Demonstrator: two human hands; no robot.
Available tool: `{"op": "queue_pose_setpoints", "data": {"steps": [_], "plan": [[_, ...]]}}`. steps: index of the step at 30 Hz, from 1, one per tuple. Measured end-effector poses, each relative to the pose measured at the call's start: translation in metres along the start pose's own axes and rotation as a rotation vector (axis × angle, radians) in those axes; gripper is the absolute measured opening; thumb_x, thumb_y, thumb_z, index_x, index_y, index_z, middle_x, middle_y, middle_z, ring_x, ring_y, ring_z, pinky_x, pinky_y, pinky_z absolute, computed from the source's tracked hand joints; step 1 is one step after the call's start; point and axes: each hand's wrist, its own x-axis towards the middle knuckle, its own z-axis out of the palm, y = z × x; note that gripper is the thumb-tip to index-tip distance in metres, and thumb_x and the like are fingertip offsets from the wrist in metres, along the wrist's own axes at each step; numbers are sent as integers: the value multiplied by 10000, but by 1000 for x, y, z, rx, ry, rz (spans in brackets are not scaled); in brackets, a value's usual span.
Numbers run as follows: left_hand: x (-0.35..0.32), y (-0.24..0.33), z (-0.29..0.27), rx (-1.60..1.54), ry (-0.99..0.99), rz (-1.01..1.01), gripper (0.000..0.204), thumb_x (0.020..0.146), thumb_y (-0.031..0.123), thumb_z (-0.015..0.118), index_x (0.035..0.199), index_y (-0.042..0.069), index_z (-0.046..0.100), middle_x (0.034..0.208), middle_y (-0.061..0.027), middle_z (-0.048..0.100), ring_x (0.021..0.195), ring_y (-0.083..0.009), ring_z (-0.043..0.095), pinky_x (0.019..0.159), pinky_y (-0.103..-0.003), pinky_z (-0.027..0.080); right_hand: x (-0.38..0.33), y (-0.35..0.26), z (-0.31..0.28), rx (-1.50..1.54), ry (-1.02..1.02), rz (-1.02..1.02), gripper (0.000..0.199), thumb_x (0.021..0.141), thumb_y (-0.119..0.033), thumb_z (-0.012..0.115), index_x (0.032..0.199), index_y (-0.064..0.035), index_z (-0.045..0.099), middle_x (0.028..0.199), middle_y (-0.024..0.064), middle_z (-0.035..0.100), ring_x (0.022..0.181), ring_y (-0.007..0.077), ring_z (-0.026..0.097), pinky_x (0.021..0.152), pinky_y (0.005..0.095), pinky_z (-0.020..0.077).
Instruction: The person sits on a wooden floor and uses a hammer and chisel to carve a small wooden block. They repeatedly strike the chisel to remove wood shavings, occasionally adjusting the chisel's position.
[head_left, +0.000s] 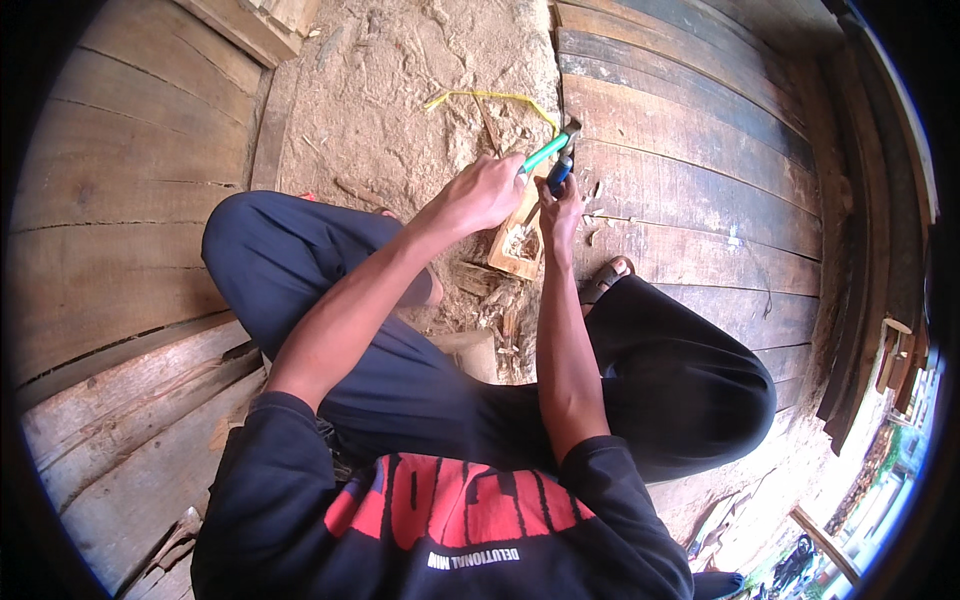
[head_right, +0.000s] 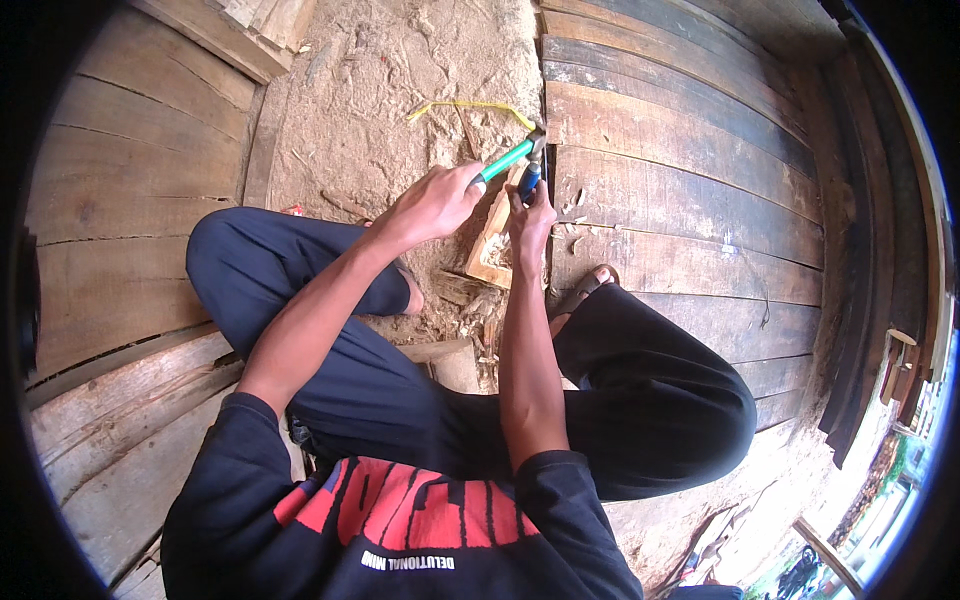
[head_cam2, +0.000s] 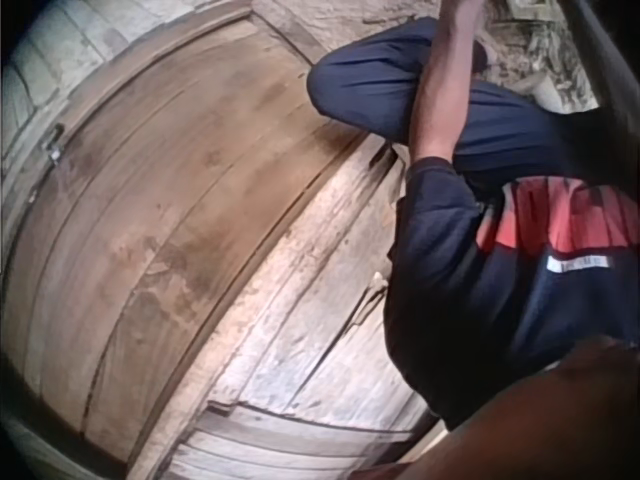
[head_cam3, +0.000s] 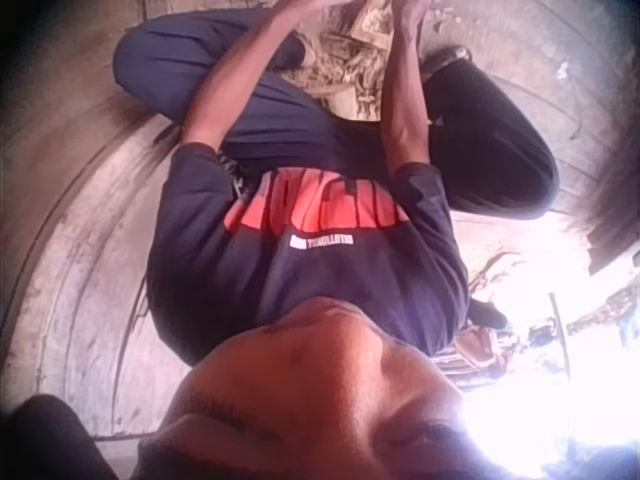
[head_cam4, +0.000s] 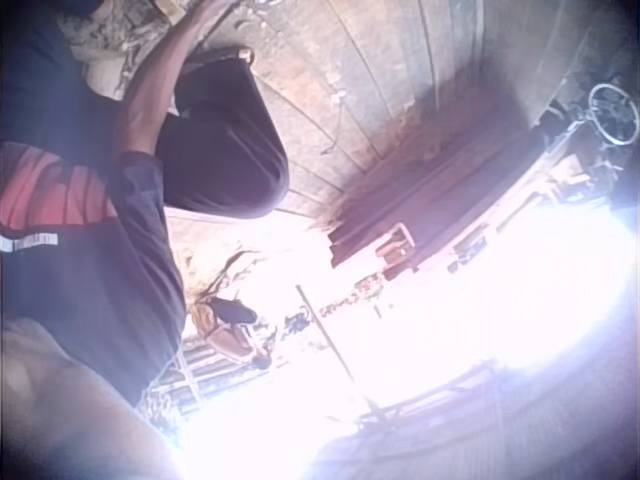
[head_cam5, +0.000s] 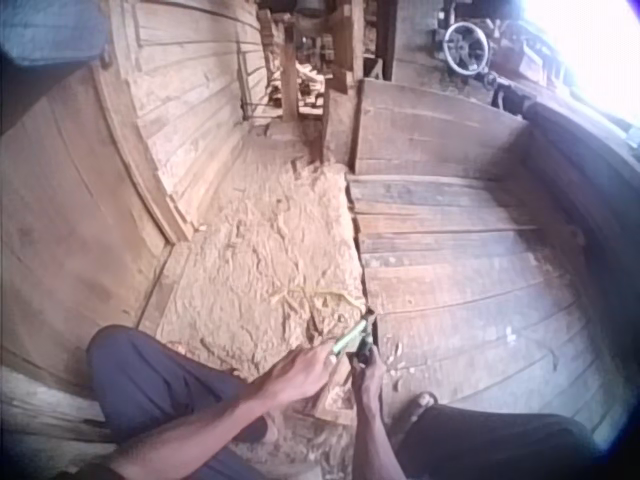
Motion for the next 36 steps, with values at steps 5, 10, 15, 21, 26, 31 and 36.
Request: {"op": "queue_pose_setpoints", "data": {"steps": [5, 10, 15, 21, 26, 31, 36], "plan": [[-6, 13, -4, -34, 78, 69, 378, 952, 160, 527, 1276, -34, 555, 707, -281, 611, 621, -392, 640, 603, -477, 494, 4, 7, 1, -63, 1, -19, 236, 868, 3, 686, 1071, 44, 573, 793, 103, 661, 715, 115, 556, 640, 291, 472], [3, 6, -2, 11, 49, 115, 384, 950, 154, 530, 1274, -50, 557, 698, -271, 621, 595, -377, 643, 597, -457, 508, 7, 12, 5, -1, 14, 19, 231, 865, -4, 701, 1051, 43, 574, 743, 78, 586, 704, 115, 522, 619, 288, 453], [5, 10, -1, 2, 98, 103, 376, 949, 152, 533, 1260, -56, 567, 716, -262, 635, 613, -369, 651, 614, -449, 516, 10, 19, 1, -83, 45, -41, 245, 851, -30, 732, 1021, 39, 569, 706, 67, 517, 675, 131, 466, 603, 296, 439], [7, 18, -9, -21, 20, 65, 369, 947, 137, 532, 1267, -45, 555, 714, -266, 632, 602, -367, 651, 586, -460, 507, 9, 5, -4, -208, 11, 40, 248, 844, -19, 735, 1019, 44, 572, 735, 66, 552, 687, 130, 468, 626, 281, 447], [6, -2, 7, 45, 152, 264, 301, 949, 94, 509, 1180, -90, 566, 624, -203, 617, 511, -271, 622, 446, -382, 500, 9, 25, 4, 87, 51, -60, 292, 841, -88, 761, 1037, 25, 576, 701, 125, 569, 626, 180, 468, 595, 322, 454], [-3, 18, -5, 12, 99, 209, 351, 951, 122, 527, 1240, -76, 554, 667, -253, 609, 589, -373, 632, 596, -463, 509, 13, 32, -3, -156, 17, 12, 239, 881, -93, 691, 1069, 11, 586, 806, 87, 682, 722, 122, 587, 677, 307, 492], [-5, 16, 4, 9, 59, 150, 353, 958, 122, 526, 1248, -76, 557, 634, -220, 610, 553, -323, 630, 592, -444, 522, 7, 21, -2, -79, 24, 1, 291, 846, -87, 751, 1050, 37, 585, 701, 92, 585, 646, 154, 454, 599, 328, 454]]}}
